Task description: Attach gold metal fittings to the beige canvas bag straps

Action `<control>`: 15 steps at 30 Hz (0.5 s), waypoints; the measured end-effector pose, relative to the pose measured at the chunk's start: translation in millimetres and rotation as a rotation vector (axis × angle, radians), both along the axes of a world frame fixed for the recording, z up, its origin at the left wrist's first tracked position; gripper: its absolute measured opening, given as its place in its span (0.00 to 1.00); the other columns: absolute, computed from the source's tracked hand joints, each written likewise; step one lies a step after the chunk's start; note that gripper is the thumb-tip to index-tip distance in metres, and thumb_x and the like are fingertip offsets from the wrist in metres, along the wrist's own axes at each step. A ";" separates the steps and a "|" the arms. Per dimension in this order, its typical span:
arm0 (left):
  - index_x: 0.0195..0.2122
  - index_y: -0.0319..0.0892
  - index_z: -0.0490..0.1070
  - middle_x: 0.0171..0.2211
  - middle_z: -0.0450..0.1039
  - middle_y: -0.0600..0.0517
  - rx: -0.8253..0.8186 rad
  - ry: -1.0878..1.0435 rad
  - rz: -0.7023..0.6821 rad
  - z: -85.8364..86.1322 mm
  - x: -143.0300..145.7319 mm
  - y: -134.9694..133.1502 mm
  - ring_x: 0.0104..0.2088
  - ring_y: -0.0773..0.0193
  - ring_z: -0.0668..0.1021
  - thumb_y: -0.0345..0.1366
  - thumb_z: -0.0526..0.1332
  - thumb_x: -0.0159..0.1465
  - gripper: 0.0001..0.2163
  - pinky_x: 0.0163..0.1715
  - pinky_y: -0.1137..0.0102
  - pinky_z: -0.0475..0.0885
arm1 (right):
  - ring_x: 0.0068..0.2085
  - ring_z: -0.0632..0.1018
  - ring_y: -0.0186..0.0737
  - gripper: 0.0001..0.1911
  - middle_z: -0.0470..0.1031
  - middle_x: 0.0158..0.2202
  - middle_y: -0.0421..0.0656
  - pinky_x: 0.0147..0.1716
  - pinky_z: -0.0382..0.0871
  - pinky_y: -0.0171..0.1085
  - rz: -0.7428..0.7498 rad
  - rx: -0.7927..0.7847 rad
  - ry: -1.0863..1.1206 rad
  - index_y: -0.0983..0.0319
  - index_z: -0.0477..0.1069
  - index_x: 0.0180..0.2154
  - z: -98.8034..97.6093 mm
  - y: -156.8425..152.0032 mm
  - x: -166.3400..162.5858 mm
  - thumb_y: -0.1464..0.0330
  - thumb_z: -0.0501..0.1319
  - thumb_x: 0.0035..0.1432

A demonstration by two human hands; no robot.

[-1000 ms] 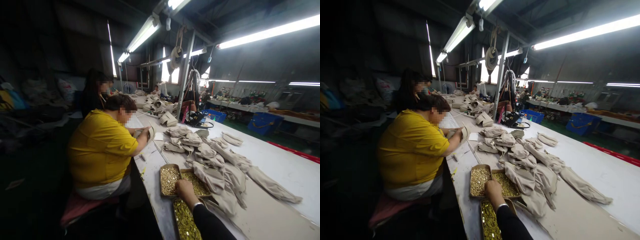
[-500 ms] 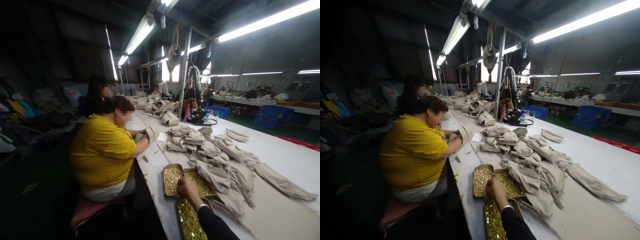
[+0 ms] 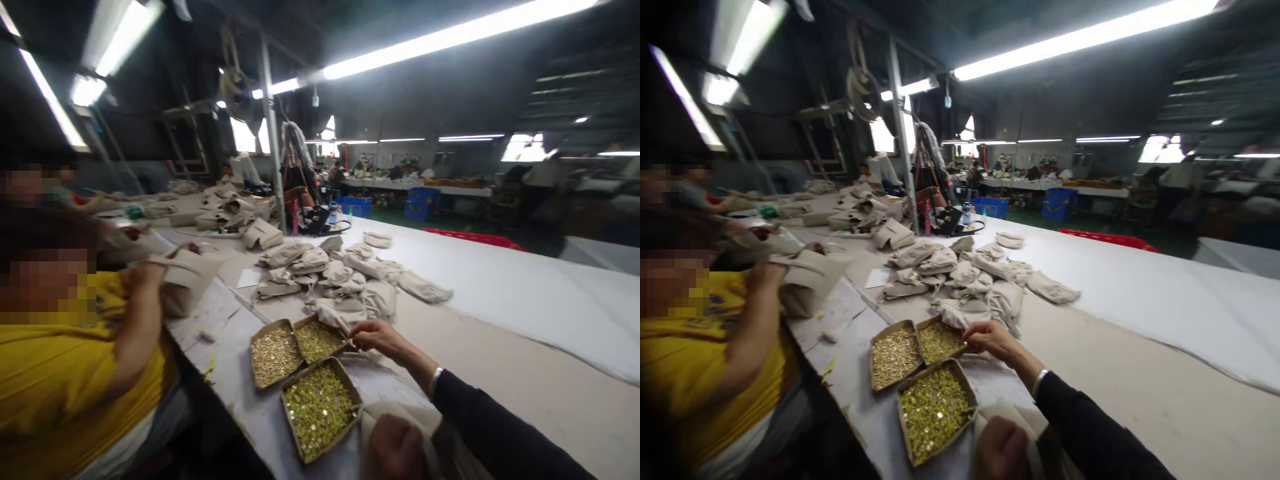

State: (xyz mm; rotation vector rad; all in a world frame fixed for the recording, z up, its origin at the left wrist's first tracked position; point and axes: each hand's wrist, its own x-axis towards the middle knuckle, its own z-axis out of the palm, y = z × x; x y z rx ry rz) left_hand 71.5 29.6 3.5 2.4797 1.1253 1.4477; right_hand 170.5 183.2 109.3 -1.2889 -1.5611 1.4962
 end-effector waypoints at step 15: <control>0.40 0.43 0.75 0.33 0.79 0.52 0.376 -0.162 -0.307 75.4 9.3 -13.4 0.39 0.62 0.86 0.28 0.57 0.72 0.08 0.43 0.68 0.83 | 0.29 0.73 0.34 0.10 0.74 0.31 0.39 0.30 0.66 0.34 -0.201 0.070 0.217 0.62 0.81 0.32 30.4 -202.6 111.3 0.62 0.72 0.54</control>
